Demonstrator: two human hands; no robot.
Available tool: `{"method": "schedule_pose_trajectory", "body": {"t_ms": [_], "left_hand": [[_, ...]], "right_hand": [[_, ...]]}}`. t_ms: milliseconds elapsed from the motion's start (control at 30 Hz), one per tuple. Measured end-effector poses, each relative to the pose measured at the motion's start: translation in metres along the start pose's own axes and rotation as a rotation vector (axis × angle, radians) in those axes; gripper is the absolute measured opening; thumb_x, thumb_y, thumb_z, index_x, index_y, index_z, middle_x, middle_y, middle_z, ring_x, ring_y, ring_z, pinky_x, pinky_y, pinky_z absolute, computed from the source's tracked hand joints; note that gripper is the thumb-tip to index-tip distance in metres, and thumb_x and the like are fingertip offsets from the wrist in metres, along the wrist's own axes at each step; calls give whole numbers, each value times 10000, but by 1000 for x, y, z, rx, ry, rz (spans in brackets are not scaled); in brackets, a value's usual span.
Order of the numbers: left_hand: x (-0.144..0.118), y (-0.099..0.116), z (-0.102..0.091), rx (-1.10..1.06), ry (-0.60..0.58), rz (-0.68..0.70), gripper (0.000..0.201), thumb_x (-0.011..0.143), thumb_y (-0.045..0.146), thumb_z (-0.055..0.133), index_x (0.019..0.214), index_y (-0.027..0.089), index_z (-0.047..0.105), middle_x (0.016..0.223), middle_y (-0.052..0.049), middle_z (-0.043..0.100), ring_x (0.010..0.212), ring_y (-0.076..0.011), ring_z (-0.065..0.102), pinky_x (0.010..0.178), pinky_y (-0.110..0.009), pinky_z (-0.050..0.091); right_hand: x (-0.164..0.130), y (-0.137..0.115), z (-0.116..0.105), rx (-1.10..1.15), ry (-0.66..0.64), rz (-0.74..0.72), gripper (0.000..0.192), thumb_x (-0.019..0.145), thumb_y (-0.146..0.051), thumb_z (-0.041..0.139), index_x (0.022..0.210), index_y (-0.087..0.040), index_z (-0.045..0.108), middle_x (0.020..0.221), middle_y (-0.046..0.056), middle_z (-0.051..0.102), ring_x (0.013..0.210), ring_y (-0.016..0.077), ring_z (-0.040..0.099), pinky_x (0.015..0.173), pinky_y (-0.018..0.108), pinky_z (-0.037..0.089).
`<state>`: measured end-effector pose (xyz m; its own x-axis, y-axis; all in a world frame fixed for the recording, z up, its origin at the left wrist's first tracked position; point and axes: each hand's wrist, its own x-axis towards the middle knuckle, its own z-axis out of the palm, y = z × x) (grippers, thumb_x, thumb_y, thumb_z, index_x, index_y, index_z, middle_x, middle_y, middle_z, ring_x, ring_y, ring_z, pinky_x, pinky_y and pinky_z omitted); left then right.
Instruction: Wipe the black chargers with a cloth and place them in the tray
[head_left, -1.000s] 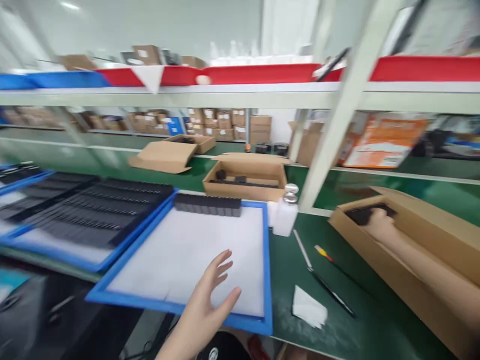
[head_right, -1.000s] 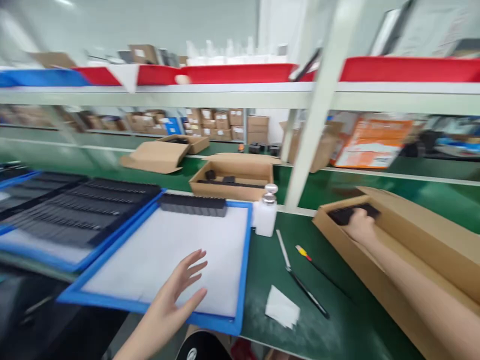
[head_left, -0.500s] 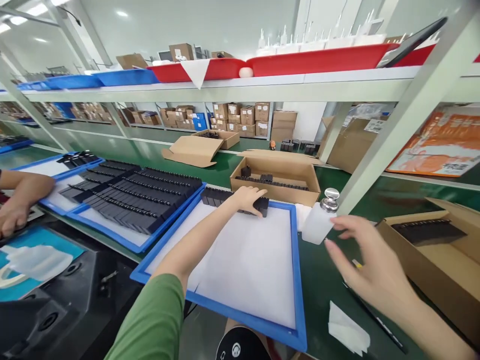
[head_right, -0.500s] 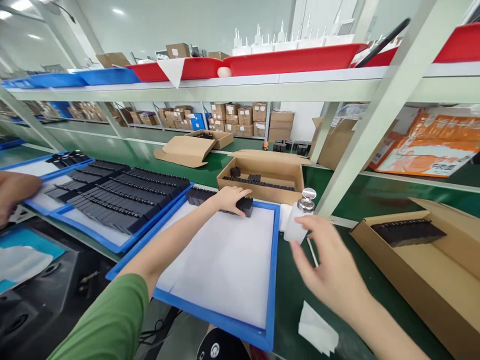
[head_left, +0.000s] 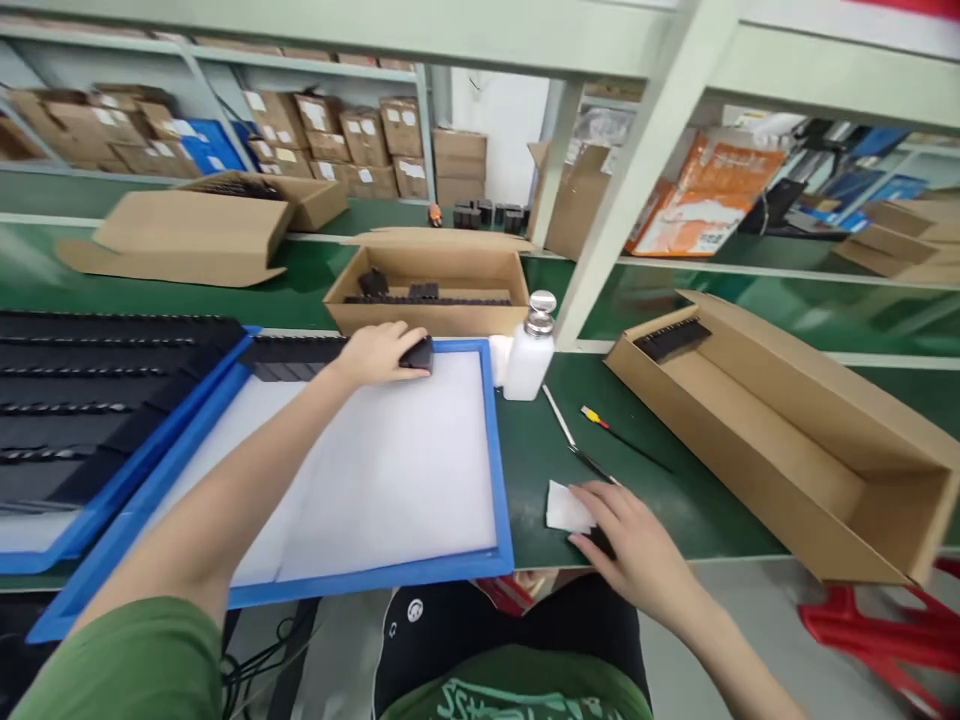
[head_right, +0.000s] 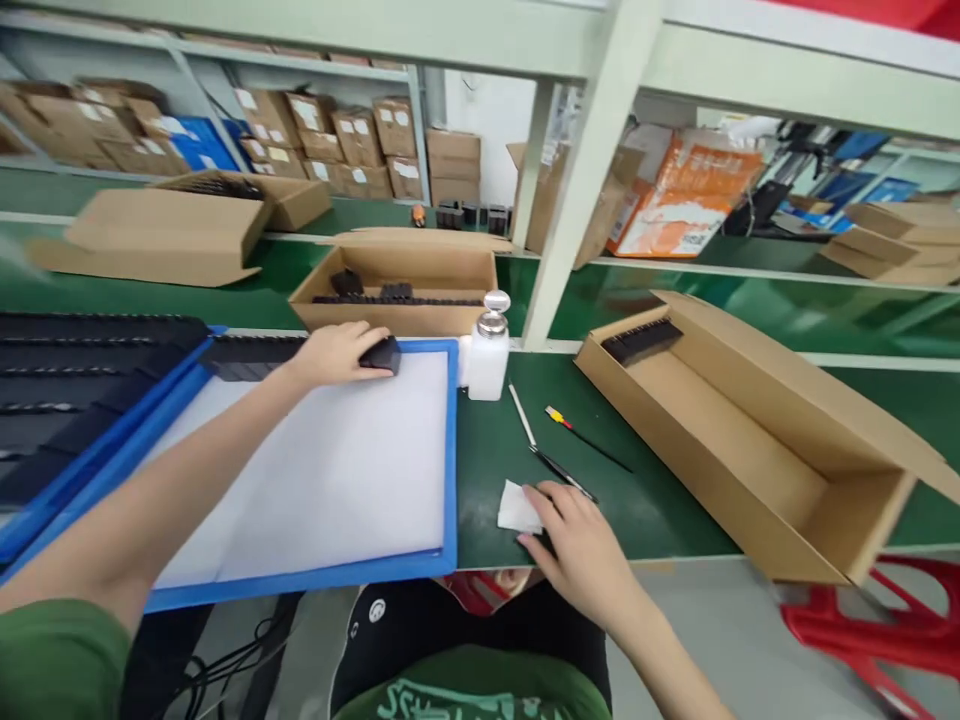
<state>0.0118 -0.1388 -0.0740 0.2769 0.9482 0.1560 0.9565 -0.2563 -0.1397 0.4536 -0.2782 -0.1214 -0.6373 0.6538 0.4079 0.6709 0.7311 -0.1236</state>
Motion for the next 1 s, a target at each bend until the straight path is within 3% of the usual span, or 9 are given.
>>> {"method": "schedule_pose_trajectory", "body": {"t_ms": [133,233,300,400,500,600,767,867,1000], "left_hand": [[-8,35,-39,-18,83,-3,766,870,739,461,1338,136,522,1224,-182,627,1138,-374,620,834,-388,512],[-27,105,-75,-35,202,85,811,952,730,207,1370,91,480,1213,-147,612,1109,-300,615,815,-348,489],[-42,163,-87,-36,293,183,797,859,820,409,1237,143,595,931,-101,633,827,-263,651,637,-305,465],[-60,240,-76,-67,248,333,607,849,682,625,1234,213,617,832,-64,595,708,-240,613,560,-314,413],[-68,286,-43,-128,129,292,564,846,617,681,1228,204,634,828,-70,611,719,-251,618,579,-338,438],[-70,295,-23,-136,77,226,620,820,602,723,1243,159,623,913,-114,654,808,-287,647,674,-382,501],[-78,268,-38,-452,53,153,1093,667,699,805,1477,113,365,1403,-198,555,1292,-377,515,1063,-494,446],[-80,261,-42,-548,43,134,993,734,609,809,1482,151,344,1449,-150,556,1375,-354,460,1158,-502,360],[-75,271,-29,-551,54,210,725,818,504,772,1379,155,474,1339,-100,668,1335,-352,518,1190,-543,288]], "right_hand": [[-8,-1,21,42,31,38,200,1003,-258,485,1048,-209,674,979,83,713,871,217,678,759,351,581],[-17,13,10,78,152,115,161,982,-178,505,947,-211,658,887,55,701,830,188,664,759,317,562],[-28,26,-7,66,292,234,90,962,-174,556,969,-207,639,896,58,691,838,191,657,755,321,551],[-47,43,-30,21,486,421,45,943,-177,601,966,-208,624,848,47,658,749,180,622,695,325,517],[-61,53,-34,25,532,502,27,931,-187,622,931,-210,636,814,33,653,710,174,607,676,330,502],[-65,56,-25,95,480,509,30,903,-181,653,904,-211,655,888,50,690,800,197,654,699,337,522],[-58,46,-20,325,409,547,50,888,-179,675,853,-206,650,1006,92,694,897,218,686,586,296,523],[-47,32,-20,535,387,551,132,884,-100,652,950,-214,661,1042,93,705,955,227,695,654,318,565],[-34,10,-14,500,263,201,490,864,76,526,1256,-195,634,1187,103,729,1079,237,695,799,382,598]]}}
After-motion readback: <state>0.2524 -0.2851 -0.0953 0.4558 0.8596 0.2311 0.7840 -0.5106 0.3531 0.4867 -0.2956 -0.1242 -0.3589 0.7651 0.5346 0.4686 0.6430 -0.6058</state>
